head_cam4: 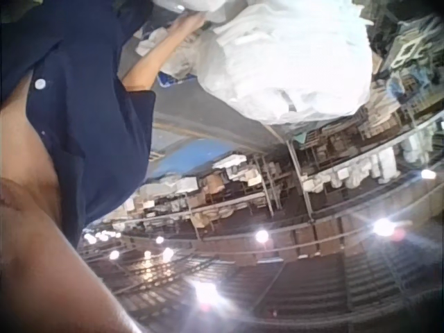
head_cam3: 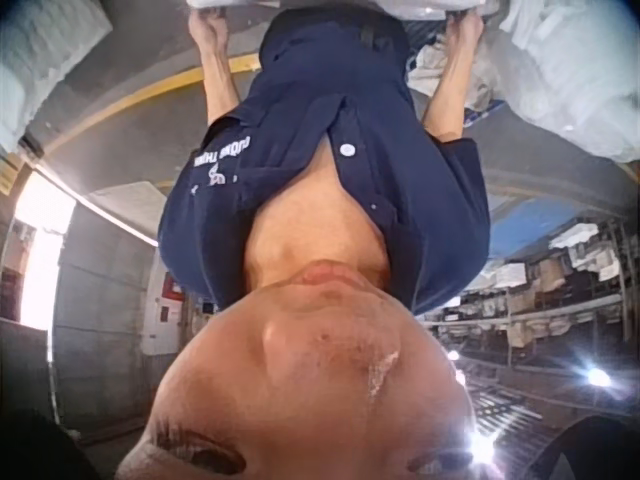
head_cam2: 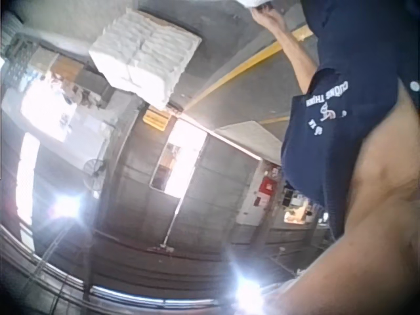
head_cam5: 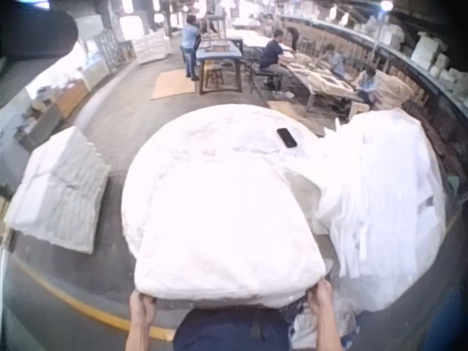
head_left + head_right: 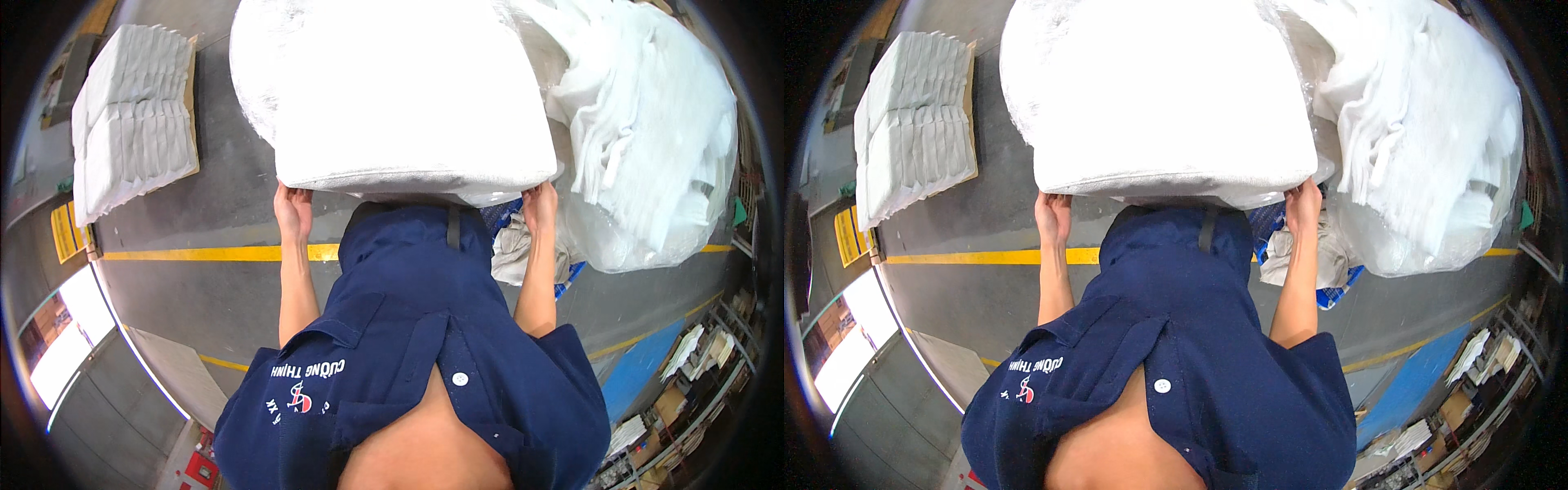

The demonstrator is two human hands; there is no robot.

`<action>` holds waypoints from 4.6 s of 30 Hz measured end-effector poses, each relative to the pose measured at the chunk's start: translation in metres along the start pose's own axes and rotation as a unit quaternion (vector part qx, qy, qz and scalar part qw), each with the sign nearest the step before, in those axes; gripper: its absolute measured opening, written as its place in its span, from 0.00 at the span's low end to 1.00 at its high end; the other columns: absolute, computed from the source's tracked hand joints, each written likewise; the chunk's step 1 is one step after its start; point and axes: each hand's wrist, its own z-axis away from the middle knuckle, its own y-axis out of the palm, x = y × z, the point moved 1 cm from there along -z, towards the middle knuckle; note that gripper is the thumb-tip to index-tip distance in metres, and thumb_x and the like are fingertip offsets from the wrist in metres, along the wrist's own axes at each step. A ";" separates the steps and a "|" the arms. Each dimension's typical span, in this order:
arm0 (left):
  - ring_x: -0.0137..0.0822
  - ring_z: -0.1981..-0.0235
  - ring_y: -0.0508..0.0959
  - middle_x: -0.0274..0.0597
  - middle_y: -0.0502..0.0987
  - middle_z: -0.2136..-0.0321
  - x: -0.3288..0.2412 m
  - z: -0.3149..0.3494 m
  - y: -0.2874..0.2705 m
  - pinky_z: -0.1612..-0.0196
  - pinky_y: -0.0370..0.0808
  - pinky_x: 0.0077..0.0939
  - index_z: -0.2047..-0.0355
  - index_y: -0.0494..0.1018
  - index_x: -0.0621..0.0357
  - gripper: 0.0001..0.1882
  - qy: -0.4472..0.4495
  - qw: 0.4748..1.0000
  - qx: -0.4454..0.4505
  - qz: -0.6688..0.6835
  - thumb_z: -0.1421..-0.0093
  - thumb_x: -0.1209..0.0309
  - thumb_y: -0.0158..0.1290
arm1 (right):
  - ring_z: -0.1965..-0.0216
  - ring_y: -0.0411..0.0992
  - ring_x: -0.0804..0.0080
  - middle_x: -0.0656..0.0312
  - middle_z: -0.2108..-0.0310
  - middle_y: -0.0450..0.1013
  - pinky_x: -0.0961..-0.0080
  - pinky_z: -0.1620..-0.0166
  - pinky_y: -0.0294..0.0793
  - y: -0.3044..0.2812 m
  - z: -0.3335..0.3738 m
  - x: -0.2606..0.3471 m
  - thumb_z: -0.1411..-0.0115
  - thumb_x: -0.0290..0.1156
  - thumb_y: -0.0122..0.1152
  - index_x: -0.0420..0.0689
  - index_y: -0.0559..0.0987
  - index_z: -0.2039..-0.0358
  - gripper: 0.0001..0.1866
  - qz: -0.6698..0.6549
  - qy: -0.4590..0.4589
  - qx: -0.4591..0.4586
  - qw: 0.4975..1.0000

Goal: The person repeatedly picks up white foam cushions and inserts them into white fabric covers on a round table. After covering each cushion, the person places it onto a growing stack on the floor. The process is repeated for multiple cushions throughout the clip.

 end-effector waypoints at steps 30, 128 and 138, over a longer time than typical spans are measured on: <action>0.62 0.58 0.75 0.65 0.75 0.60 0.039 -0.028 0.024 0.57 0.72 0.50 0.51 0.67 0.69 0.19 0.257 0.629 -0.145 -0.719 0.30 0.62 0.42 | 0.59 0.73 0.33 0.32 0.62 0.75 0.46 0.56 0.70 0.057 0.010 -0.032 0.30 0.50 0.42 0.32 0.74 0.58 0.28 0.632 -0.202 -0.141 0.735; 0.73 0.58 0.74 0.75 0.75 0.63 -0.003 -0.011 0.019 0.55 0.70 0.57 0.59 0.65 0.71 0.29 0.089 0.757 -0.043 -0.646 0.30 0.49 0.38 | 0.59 0.72 0.34 0.34 0.62 0.74 0.47 0.56 0.70 0.052 0.013 0.002 0.30 0.48 0.43 0.35 0.71 0.58 0.24 0.643 -0.179 -0.094 0.739; 0.43 0.42 0.71 0.52 0.70 0.41 0.008 0.005 0.026 0.39 0.65 0.41 0.36 0.61 0.64 0.33 -0.093 0.994 0.044 -0.031 0.27 0.48 0.35 | 0.57 0.71 0.32 0.34 0.60 0.73 0.46 0.54 0.69 0.049 0.032 -0.017 0.30 0.46 0.43 0.33 0.70 0.58 0.24 0.604 -0.234 -0.129 0.751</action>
